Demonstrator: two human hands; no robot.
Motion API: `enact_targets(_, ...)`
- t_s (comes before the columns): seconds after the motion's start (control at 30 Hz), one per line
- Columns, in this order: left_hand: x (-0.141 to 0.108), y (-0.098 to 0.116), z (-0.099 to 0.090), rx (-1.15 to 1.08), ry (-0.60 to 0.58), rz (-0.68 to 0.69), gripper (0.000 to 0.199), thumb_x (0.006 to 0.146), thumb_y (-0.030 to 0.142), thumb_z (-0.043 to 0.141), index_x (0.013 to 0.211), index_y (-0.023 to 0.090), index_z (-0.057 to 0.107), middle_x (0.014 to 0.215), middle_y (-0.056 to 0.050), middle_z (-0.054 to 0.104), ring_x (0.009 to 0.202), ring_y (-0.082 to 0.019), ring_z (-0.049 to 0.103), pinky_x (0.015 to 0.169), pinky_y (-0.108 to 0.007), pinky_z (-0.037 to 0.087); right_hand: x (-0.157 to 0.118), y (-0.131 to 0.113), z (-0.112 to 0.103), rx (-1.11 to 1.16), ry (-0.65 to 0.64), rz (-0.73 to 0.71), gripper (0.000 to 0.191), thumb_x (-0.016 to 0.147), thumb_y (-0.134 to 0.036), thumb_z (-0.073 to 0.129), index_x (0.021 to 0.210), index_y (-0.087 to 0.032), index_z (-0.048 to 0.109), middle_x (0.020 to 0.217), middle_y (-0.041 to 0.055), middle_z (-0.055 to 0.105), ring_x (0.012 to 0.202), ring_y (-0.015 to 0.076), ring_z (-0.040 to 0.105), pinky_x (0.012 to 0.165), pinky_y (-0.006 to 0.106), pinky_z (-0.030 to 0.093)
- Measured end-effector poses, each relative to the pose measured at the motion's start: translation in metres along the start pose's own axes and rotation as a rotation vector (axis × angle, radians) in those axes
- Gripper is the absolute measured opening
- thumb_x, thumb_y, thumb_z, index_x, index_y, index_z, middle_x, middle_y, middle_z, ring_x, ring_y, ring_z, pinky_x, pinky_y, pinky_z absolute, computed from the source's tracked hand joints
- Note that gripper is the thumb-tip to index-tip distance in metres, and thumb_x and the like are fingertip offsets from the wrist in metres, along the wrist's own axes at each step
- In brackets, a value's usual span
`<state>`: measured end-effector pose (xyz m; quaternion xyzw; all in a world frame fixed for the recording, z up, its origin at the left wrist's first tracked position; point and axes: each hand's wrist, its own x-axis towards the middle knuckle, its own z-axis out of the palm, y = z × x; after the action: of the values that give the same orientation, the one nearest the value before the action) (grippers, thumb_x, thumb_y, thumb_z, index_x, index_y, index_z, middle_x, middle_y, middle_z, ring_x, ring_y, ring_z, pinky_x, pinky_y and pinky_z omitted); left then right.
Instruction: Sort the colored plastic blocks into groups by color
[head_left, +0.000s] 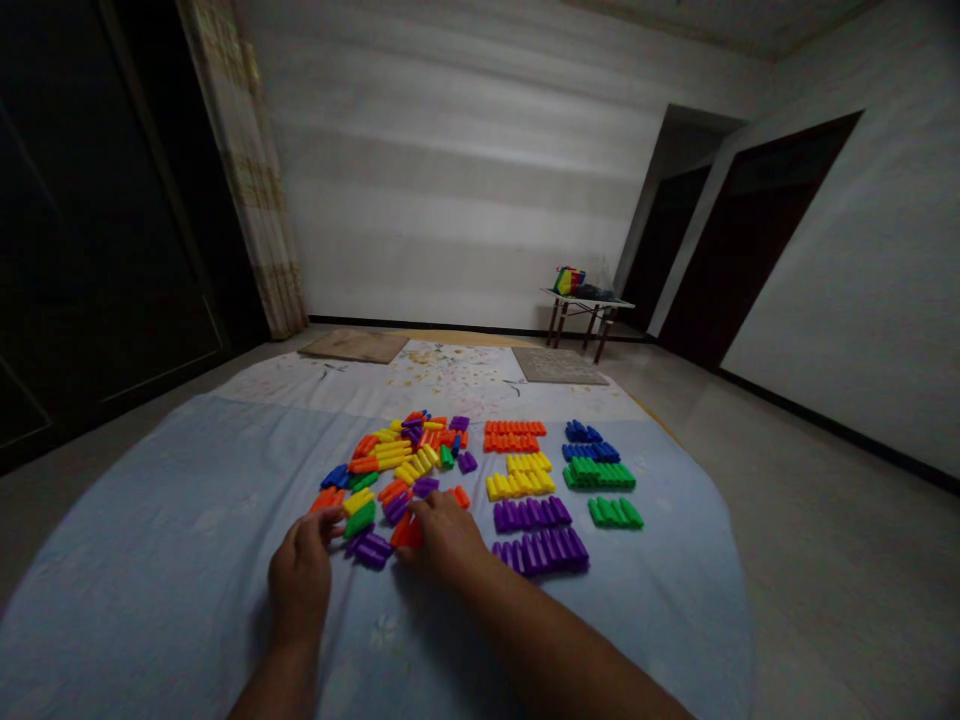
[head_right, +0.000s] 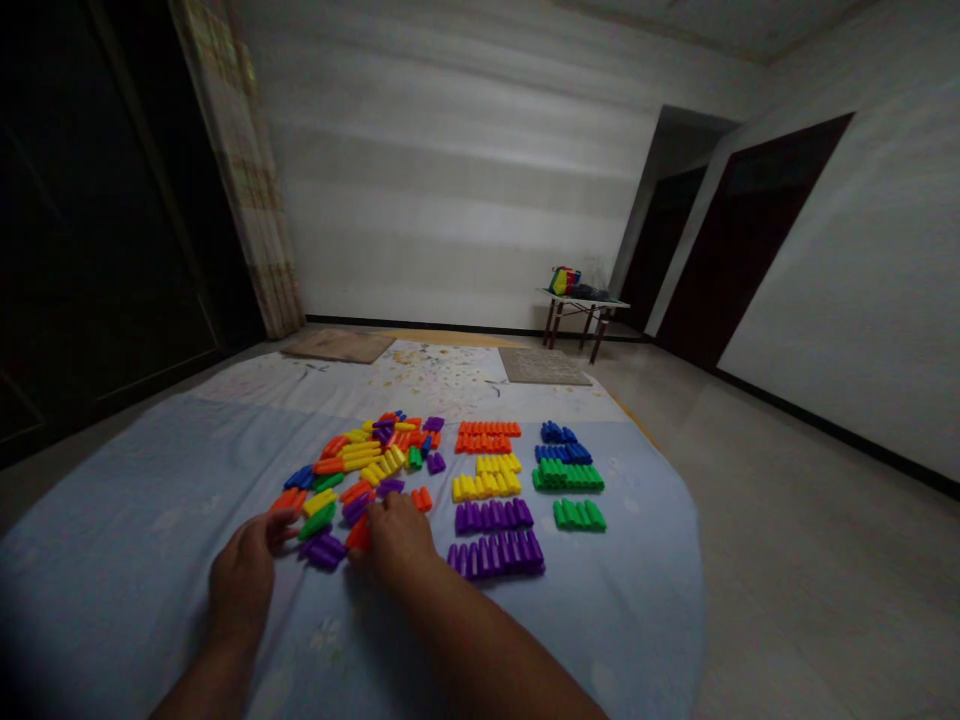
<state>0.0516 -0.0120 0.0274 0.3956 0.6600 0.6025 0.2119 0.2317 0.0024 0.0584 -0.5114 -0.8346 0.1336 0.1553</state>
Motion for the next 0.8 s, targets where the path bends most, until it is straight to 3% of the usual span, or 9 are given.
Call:
enact_targets(0.27,0.002,-0.001,-0.003,0.032,-0.028,-0.005,0.034,0.072,0.038,0.034,0.081,0.019,0.06,0.086,-0.004,0.064,0.078,-0.019,0.062,0.074,-0.033,0.05,0.0,-0.003,-0.007,-0.06,-0.04,0.016,0.049,0.071,-0.046,0.056,0.108,-0.014,0.058,0.109,0.0173,0.056,0.103,0.0319,0.051,0.082,0.044,0.046)
enact_targets(0.43,0.002,0.002,-0.004,0.032,-0.019,-0.027,0.034,0.072,0.04,0.034,0.08,0.019,0.06,0.086,-0.004,0.064,0.078,-0.019,0.061,0.075,-0.033,0.051,0.004,-0.004,-0.013,-0.115,-0.133,-0.069,0.046,0.069,-0.049,0.059,0.1,-0.016,0.063,0.099,0.0142,0.062,0.093,0.0278,0.058,0.078,0.038,0.048)
enact_targets(0.6,0.007,-0.011,-0.004,0.034,-0.031,-0.031,0.033,0.074,0.04,0.035,0.081,0.02,0.06,0.085,-0.003,0.064,0.079,-0.019,0.061,0.075,-0.033,0.051,0.01,-0.001,-0.023,-0.132,-0.224,-0.162,0.043,0.068,-0.045,0.063,0.104,-0.021,0.062,0.1,0.01,0.064,0.091,0.0246,0.06,0.077,0.035,0.048)
enact_targets(0.7,0.009,-0.021,-0.005,0.017,-0.029,-0.022,0.034,0.075,0.041,0.035,0.083,0.021,0.061,0.085,-0.002,0.065,0.079,-0.019,0.062,0.074,-0.032,0.051,0.018,0.015,-0.045,-0.036,-0.127,-0.248,0.047,0.069,-0.035,0.063,0.113,-0.023,0.058,0.11,0.0078,0.062,0.098,0.0232,0.057,0.082,0.033,0.045)
enact_targets(0.8,0.01,-0.023,-0.004,0.011,-0.014,-0.015,0.035,0.076,0.043,0.036,0.083,0.021,0.062,0.085,-0.002,0.066,0.079,-0.019,0.063,0.073,-0.032,0.051,0.036,0.05,-0.076,0.004,-0.004,-0.188,0.05,0.07,-0.021,0.059,0.12,-0.02,0.054,0.113,0.0082,0.061,0.104,0.0217,0.055,0.086,0.031,0.042)
